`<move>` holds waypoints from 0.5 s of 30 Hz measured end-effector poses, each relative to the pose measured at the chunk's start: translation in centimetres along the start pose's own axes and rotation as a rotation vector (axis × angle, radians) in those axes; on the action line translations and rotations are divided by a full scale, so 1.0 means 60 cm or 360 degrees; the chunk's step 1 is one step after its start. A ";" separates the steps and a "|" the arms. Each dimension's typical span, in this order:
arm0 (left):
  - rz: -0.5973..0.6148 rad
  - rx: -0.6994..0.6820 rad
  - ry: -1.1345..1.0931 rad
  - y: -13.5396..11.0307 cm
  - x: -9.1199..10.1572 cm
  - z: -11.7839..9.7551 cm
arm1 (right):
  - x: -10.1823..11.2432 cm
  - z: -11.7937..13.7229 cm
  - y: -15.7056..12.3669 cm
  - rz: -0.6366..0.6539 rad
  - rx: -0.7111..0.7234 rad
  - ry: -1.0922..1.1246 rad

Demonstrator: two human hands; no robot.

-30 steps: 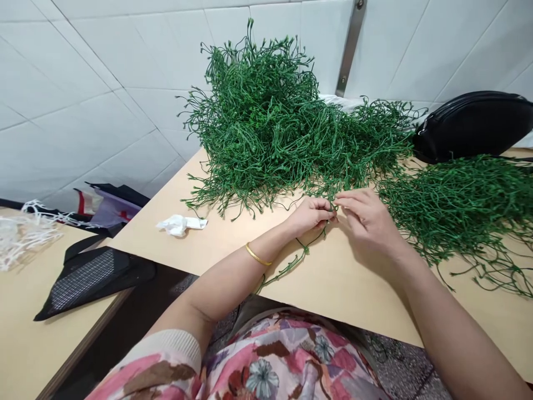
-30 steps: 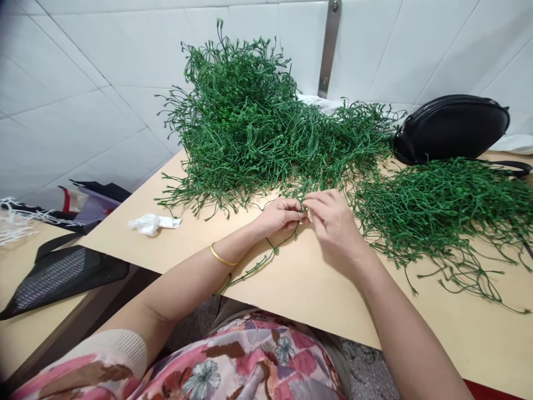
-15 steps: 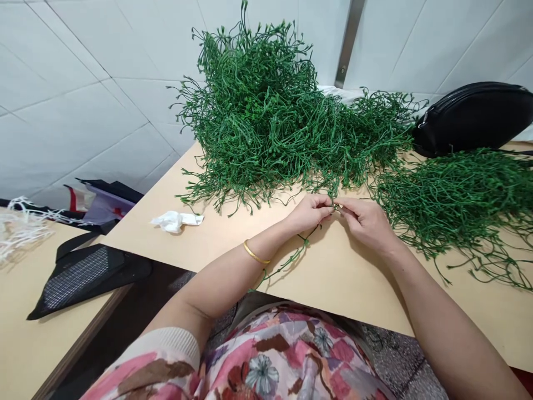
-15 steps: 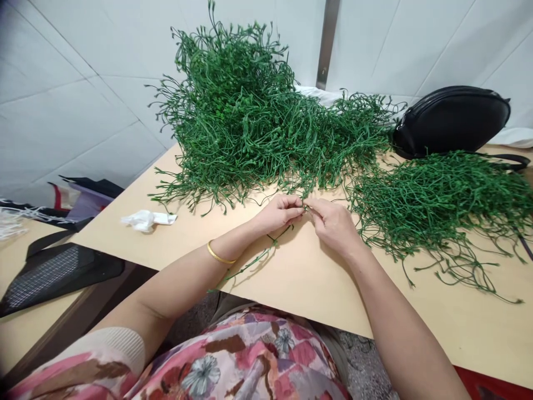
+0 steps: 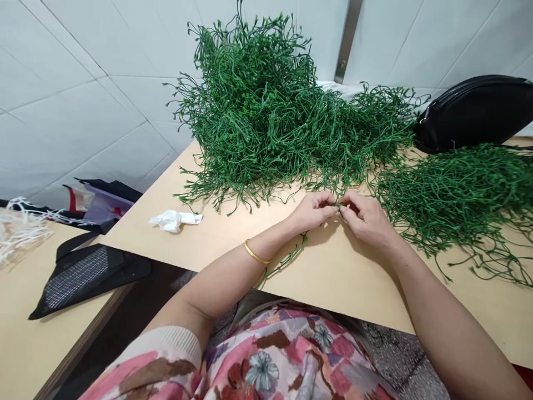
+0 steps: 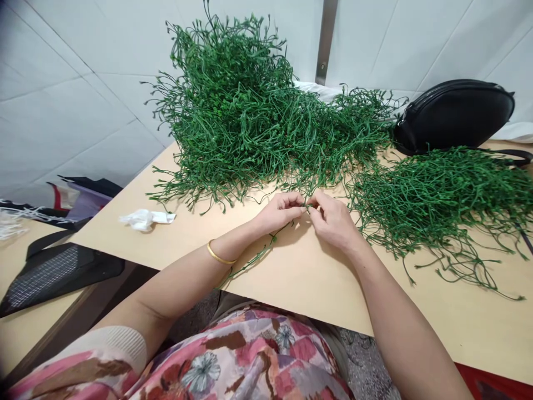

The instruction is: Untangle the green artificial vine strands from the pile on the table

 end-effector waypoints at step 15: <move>-0.0172 -0.0109 0.0513 -0.002 0.004 0.004 | -0.002 -0.011 0.000 0.0388 -0.0300 0.0379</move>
Point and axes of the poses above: each hand's wrist, its own y-axis towards the middle knuckle, its own x-axis out of the back of the hand, z = x × y, the point moved 3 cm from there along y, towards the middle knuckle, and after that the axes turned 12 degrees about y, right-handed, at the moved point
